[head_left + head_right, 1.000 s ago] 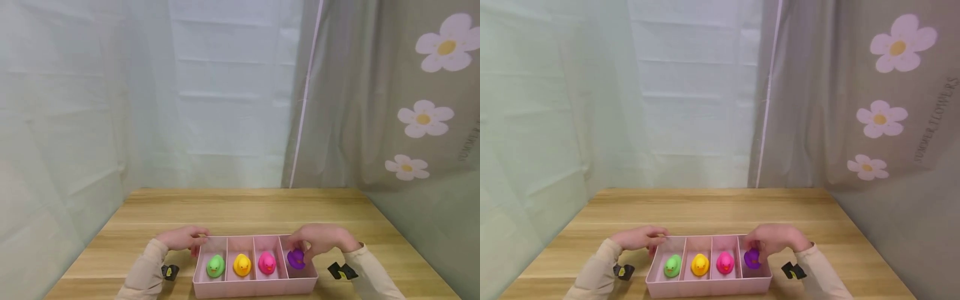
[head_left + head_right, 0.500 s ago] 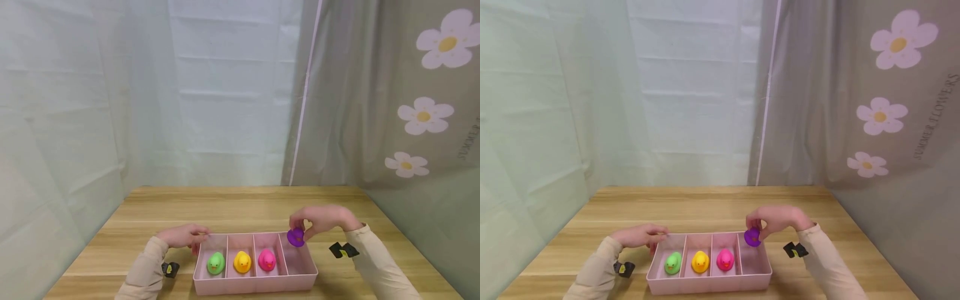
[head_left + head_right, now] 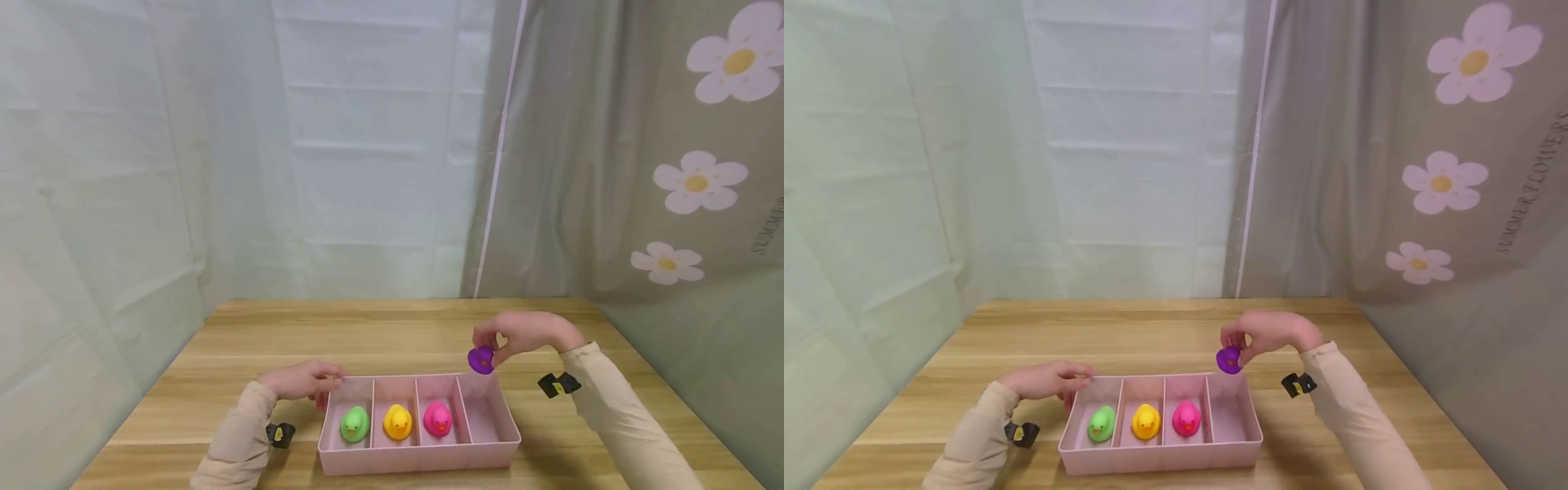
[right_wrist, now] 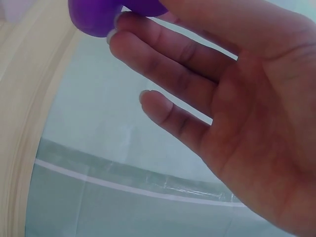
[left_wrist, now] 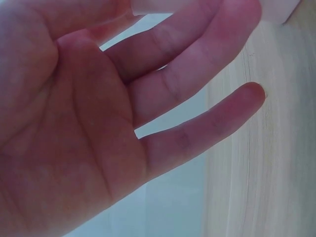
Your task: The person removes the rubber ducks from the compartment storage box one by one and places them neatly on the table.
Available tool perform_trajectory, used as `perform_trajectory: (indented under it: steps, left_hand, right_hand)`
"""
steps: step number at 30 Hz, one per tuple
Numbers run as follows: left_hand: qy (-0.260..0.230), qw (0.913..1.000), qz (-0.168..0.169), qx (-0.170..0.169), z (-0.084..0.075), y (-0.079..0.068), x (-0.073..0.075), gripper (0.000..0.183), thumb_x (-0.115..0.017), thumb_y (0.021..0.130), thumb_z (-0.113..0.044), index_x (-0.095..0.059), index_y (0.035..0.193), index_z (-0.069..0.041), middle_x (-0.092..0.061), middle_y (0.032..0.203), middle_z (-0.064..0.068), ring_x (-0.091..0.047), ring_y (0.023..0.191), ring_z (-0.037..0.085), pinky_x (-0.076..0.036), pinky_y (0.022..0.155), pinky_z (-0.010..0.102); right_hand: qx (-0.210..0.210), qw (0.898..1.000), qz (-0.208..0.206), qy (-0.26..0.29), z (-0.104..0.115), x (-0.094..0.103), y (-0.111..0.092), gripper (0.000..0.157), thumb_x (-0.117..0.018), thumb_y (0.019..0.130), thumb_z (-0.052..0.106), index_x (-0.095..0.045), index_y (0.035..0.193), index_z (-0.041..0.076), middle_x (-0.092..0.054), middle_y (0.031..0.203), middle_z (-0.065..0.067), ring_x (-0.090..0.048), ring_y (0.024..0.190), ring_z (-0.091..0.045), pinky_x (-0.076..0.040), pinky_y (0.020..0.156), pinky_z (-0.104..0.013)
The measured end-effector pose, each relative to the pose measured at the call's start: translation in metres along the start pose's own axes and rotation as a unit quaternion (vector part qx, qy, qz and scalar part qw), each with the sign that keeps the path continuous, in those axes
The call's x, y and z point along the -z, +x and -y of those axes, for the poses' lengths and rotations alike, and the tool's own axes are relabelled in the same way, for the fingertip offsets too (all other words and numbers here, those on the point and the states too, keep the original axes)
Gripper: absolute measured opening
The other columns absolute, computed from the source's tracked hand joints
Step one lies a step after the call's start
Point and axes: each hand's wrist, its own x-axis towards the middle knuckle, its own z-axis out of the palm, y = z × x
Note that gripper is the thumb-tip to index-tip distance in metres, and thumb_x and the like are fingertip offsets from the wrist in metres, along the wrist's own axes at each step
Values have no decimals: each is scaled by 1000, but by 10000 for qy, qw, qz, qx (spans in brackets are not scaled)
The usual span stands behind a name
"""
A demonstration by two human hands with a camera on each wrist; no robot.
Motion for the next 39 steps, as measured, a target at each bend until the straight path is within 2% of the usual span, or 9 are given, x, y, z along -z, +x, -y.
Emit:
perform_trajectory:
  steps: [7,10,17,20,28,32,39]
  left_hand:
    - [-54,10000,35,9,1,-2,0,37,-48,101,-22,-56,131,-1,-68,90,15,-61,70,18,-47,64,35]
    - [-141,9999,52,-9,2,-2,0,38,-48,102,-21,-55,132,0,-68,92,16,-63,71,19,-49,67,37]
    - [-164,9998,64,82,2,-3,-3,37,-47,102,-24,-56,131,-4,-69,89,13,-64,71,19,-50,70,39]
    - [-141,9998,57,156,1,-4,-5,37,-48,102,-24,-56,132,-5,-69,89,12,-63,71,19,-50,70,39]
    - [-189,9998,90,70,2,-2,-7,36,-47,102,-24,-57,131,-4,-70,87,13,-65,70,21,-50,67,36]
    - [-204,9997,84,53,2,2,-6,36,-47,102,-22,-56,131,-3,-70,89,13,-65,70,21,-50,67,38]
    - [-331,9993,126,93,2,5,-10,36,-47,102,-22,-56,131,-3,-69,87,14,-65,71,23,-52,70,39]
  right_hand:
    - [35,9998,-148,-107,-10,2,6,17,-73,85,14,-63,98,14,-65,85,8,-57,78,1,-51,71,-19]
    - [-103,9997,-212,-90,-16,1,9,17,-73,85,15,-63,99,13,-65,85,7,-57,79,0,-50,72,-20]
    - [20,9995,-325,-1,-37,-8,18,19,-73,84,12,-63,99,9,-67,84,3,-58,79,-1,-55,76,-33]
    - [1,9994,-332,73,-45,-14,20,18,-73,83,10,-63,98,8,-67,84,2,-59,80,-2,-55,77,-35]
    - [-232,9993,-302,55,-61,-21,27,19,-72,83,8,-64,100,6,-67,85,-1,-59,80,-6,-49,72,-20]
    - [-339,9989,-310,-15,-69,-24,30,21,-74,80,8,-64,98,6,-67,86,-3,-60,80,-9,-48,71,-20]
    - [-773,9969,-176,18,-78,-38,32,21,-77,80,13,-64,97,11,-65,84,1,-54,75,-2,-46,68,-20]
